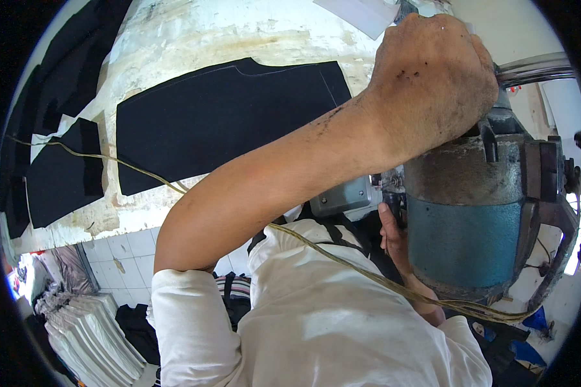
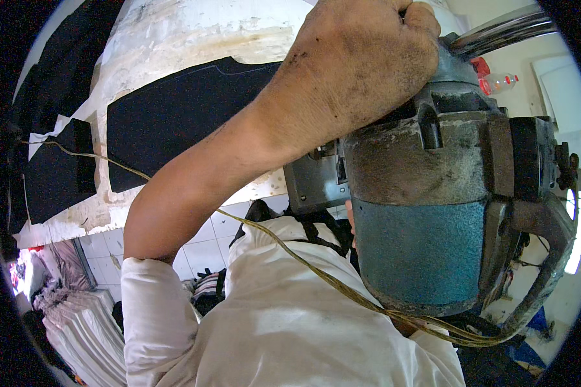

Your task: The person places a paper pattern on a black fabric piece, traces its outline with a marker, and then uses a manual fabric cutter to cut along the traced line. The cut fabric piece is set aside on the table.

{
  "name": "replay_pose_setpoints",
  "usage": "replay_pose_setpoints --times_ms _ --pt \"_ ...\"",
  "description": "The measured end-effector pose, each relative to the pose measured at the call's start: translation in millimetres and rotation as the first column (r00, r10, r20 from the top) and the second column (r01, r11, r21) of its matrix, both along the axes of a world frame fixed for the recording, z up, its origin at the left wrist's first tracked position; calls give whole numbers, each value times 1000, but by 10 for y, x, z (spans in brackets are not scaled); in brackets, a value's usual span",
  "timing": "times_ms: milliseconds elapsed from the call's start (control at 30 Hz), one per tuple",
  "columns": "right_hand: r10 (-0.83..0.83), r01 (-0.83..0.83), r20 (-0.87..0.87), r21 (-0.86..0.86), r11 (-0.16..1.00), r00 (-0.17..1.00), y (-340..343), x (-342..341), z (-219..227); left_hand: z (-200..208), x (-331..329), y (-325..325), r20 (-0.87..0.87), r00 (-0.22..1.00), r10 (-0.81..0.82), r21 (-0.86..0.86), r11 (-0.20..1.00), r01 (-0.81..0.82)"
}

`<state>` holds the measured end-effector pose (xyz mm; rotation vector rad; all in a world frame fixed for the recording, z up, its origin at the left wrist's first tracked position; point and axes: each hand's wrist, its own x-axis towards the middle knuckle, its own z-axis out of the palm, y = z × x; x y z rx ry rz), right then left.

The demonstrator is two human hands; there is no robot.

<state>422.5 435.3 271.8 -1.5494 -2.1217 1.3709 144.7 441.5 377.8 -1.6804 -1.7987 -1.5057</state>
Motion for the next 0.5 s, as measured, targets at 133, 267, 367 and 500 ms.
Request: replay_pose_setpoints --times_ms 133,267,367,500 --pt "22 -22 9 -32 999 1000 -2 -8 -26 -15 50 -97 -209 950 234 79 972 -222" --pt "45 -44 19 -60 997 999 11 -1 -37 -12 63 -222 -340 858 385 78 921 -382" --pt "61 -59 26 -77 995 998 23 -7 -35 -32 -13 -232 -260 923 284 187 952 -240" --pt "75 -71 36 -97 993 997 42 -18 -16 -51 -31 -240 -300 905 301 148 952 -268"
